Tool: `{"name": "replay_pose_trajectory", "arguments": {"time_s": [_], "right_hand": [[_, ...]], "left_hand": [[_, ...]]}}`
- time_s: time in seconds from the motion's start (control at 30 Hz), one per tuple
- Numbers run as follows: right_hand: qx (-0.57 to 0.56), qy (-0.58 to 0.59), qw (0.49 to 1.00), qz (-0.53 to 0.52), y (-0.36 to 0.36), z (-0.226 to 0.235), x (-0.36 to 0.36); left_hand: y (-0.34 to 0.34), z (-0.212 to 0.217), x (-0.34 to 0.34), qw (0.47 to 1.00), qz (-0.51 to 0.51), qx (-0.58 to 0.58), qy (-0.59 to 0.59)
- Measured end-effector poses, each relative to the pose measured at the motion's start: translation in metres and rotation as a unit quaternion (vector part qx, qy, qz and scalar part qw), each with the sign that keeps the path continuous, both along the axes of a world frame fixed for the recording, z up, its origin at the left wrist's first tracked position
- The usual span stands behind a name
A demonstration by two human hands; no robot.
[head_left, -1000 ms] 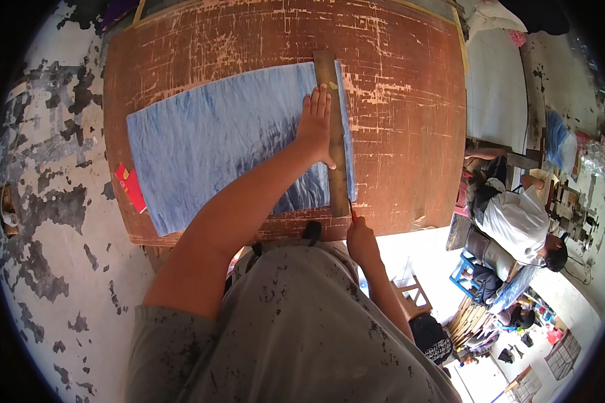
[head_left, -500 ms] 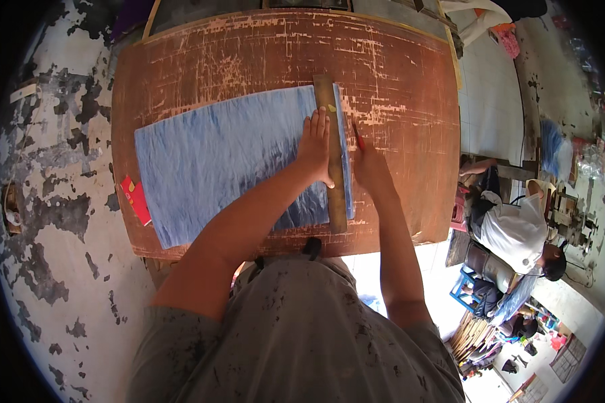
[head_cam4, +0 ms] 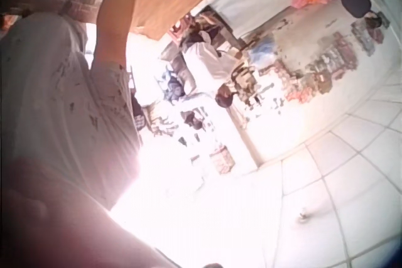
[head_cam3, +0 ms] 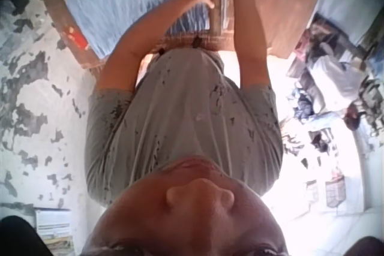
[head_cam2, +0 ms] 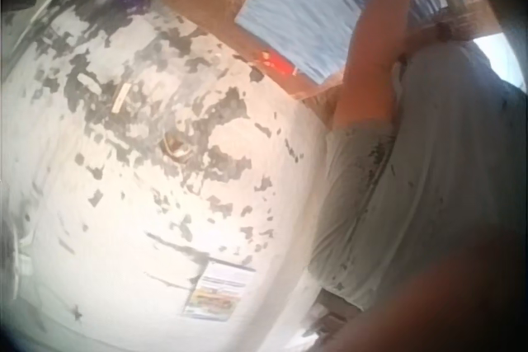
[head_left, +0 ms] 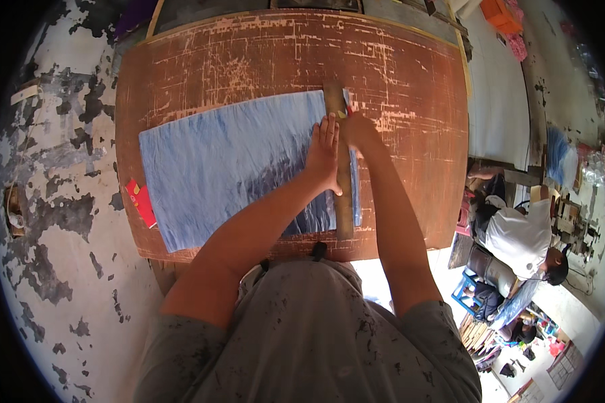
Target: The person aligns a wooden ruler on a patterned sheet and trims the edges using a utility knife, removing the cut strips and smoothing the sheet on the table.
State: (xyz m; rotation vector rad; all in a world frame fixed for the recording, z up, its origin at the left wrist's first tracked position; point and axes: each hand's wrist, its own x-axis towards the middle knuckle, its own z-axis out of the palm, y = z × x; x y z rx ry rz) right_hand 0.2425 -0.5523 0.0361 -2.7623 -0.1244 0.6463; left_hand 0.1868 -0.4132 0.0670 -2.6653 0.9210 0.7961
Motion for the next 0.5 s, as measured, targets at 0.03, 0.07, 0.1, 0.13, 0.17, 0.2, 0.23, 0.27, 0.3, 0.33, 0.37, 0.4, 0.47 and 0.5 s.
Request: {"name": "replay_pose_trajectory", "arguments": {"time_s": [0.03,0.07,0.1,0.13,0.17,0.2,0.23,0.27,0.3,0.33,0.37,0.4,0.47,0.5], "right_hand": [[0.034,-0.001,0.997,-0.076,0.010,0.010,-0.019],[0.066,-0.003,0.986,-0.154,0.020,0.026,-0.044],[0.060,0.017,0.989,-0.137,0.018,0.037,-0.067],[0.057,0.038,0.991,-0.115,0.016,0.044,-0.089],[0.071,0.035,0.990,-0.116,0.008,0.036,-0.115],[0.074,0.047,0.986,-0.143,0.002,0.030,-0.141],[0.081,0.057,0.981,-0.168,-0.001,0.023,-0.167],[0.082,0.082,0.970,-0.215,0.002,0.023,-0.188],[0.080,0.094,0.967,-0.222,0.001,0.030,-0.205],[0.080,0.103,0.965,-0.227,0.002,0.037,-0.219],[0.079,0.104,0.965,-0.229,0.001,0.038,-0.238],[0.074,0.139,0.960,-0.231,0.000,0.038,-0.259],[0.069,0.171,0.955,-0.233,0.000,0.045,-0.286],[0.051,0.192,0.946,-0.257,0.004,0.048,-0.296]], "left_hand": [[0.004,0.000,0.003,1.000,0.002,0.001,0.006],[0.005,-0.002,0.003,1.000,0.001,0.002,0.009],[0.003,-0.002,0.002,1.000,0.005,-0.003,0.003],[0.005,-0.004,0.001,1.000,0.013,-0.006,-0.001],[0.004,-0.003,0.001,1.000,0.011,-0.006,0.002],[0.001,-0.001,0.000,1.000,0.003,0.006,0.002],[-0.001,0.000,0.002,1.000,0.000,0.021,0.000],[0.001,-0.001,0.002,1.000,0.002,0.023,0.002],[0.002,-0.002,0.000,1.000,0.004,0.011,-0.002],[0.004,-0.003,0.000,1.000,0.006,0.001,-0.008],[0.004,-0.003,0.000,1.000,0.005,0.001,-0.006],[0.004,-0.004,0.001,1.000,0.005,0.004,0.002],[0.004,-0.004,0.003,1.000,0.006,0.007,0.008],[0.005,-0.004,0.003,1.000,0.009,0.001,0.002]]}}
